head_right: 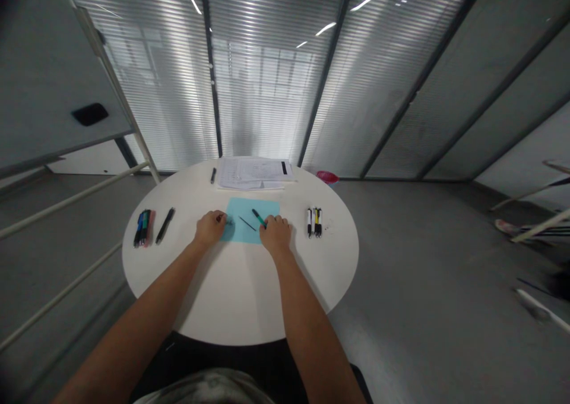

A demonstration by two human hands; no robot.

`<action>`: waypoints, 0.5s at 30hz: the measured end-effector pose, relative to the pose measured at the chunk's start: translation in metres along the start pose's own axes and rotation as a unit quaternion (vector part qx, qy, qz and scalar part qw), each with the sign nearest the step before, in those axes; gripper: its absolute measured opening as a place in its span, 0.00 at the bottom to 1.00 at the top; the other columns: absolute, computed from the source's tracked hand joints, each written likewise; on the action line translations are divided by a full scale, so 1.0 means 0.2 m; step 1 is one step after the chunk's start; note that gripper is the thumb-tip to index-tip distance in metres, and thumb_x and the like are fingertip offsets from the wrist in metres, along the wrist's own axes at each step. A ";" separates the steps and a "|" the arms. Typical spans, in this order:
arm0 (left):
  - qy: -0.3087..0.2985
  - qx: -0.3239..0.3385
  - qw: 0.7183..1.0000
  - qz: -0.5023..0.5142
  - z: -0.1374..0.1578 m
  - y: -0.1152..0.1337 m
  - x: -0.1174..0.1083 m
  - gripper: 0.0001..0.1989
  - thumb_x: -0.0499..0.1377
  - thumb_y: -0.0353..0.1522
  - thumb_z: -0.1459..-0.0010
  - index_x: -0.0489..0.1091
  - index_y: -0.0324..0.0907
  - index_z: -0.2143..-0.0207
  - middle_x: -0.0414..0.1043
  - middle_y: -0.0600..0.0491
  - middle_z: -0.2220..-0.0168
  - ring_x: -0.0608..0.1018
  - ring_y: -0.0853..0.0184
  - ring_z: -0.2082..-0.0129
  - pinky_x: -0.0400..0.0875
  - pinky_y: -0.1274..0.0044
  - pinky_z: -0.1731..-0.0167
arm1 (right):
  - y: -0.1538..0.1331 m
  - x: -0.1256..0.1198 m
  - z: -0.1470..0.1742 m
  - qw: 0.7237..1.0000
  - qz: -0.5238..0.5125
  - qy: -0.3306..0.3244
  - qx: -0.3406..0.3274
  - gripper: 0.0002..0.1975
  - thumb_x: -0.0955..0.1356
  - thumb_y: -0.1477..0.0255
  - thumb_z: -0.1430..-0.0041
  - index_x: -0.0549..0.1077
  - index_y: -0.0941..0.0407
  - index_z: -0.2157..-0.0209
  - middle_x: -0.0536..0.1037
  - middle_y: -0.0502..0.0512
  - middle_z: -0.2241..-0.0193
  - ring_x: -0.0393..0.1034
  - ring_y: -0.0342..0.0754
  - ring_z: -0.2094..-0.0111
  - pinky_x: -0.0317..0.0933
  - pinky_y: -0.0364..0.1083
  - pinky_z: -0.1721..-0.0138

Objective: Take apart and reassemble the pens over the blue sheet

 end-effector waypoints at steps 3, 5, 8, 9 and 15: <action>0.005 0.004 1.000 0.017 0.00 0.00 0.00 0.16 0.47 0.38 0.37 0.72 0.43 0.59 0.74 0.46 0.59 0.73 0.63 0.58 0.62 0.73 0.61 | 0.01 0.01 -0.02 0.999 -0.042 0.004 0.012 0.10 0.64 0.67 0.43 0.74 0.55 0.62 0.75 0.58 0.61 0.67 0.51 0.56 0.55 0.48 0.56; 0.007 0.002 1.000 0.023 0.01 0.00 0.00 0.15 0.48 0.38 0.38 0.72 0.42 0.59 0.73 0.46 0.59 0.72 0.63 0.58 0.62 0.73 0.61 | 0.03 0.02 -0.04 0.994 -0.105 0.002 0.028 0.09 0.65 0.68 0.44 0.73 0.54 0.63 0.76 0.55 0.63 0.69 0.49 0.59 0.56 0.46 0.59; 0.014 -0.001 0.999 0.030 0.01 -0.01 0.00 0.15 0.48 0.36 0.39 0.72 0.43 0.58 0.73 0.47 0.59 0.73 0.63 0.58 0.63 0.73 0.60 | 0.07 0.03 -0.08 0.972 -0.228 0.013 0.058 0.10 0.66 0.65 0.47 0.73 0.53 0.63 0.77 0.50 0.67 0.69 0.46 0.66 0.58 0.43 0.64; 0.015 -0.002 0.999 0.031 0.01 -0.01 -0.01 0.14 0.49 0.36 0.39 0.72 0.44 0.58 0.73 0.48 0.59 0.73 0.62 0.58 0.63 0.73 0.59 | 0.08 0.04 -0.09 0.963 -0.259 0.022 0.066 0.11 0.66 0.64 0.48 0.73 0.53 0.64 0.76 0.49 0.69 0.69 0.45 0.68 0.58 0.43 0.66; 0.005 -0.008 1.000 0.026 0.03 0.00 -0.02 0.15 0.51 0.34 0.42 0.72 0.45 0.56 0.73 0.48 0.58 0.74 0.61 0.57 0.65 0.71 0.57 | 0.12 0.02 -0.12 0.911 -0.396 0.094 0.064 0.15 0.68 0.59 0.53 0.74 0.57 0.71 0.72 0.48 0.78 0.64 0.44 0.75 0.57 0.43 0.71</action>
Point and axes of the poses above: each hand's wrist, its own z-axis away from the middle knuckle, its own x-axis out of the palm, y = z × x, the point moved 2 cm from there along -z, towards the middle knuckle
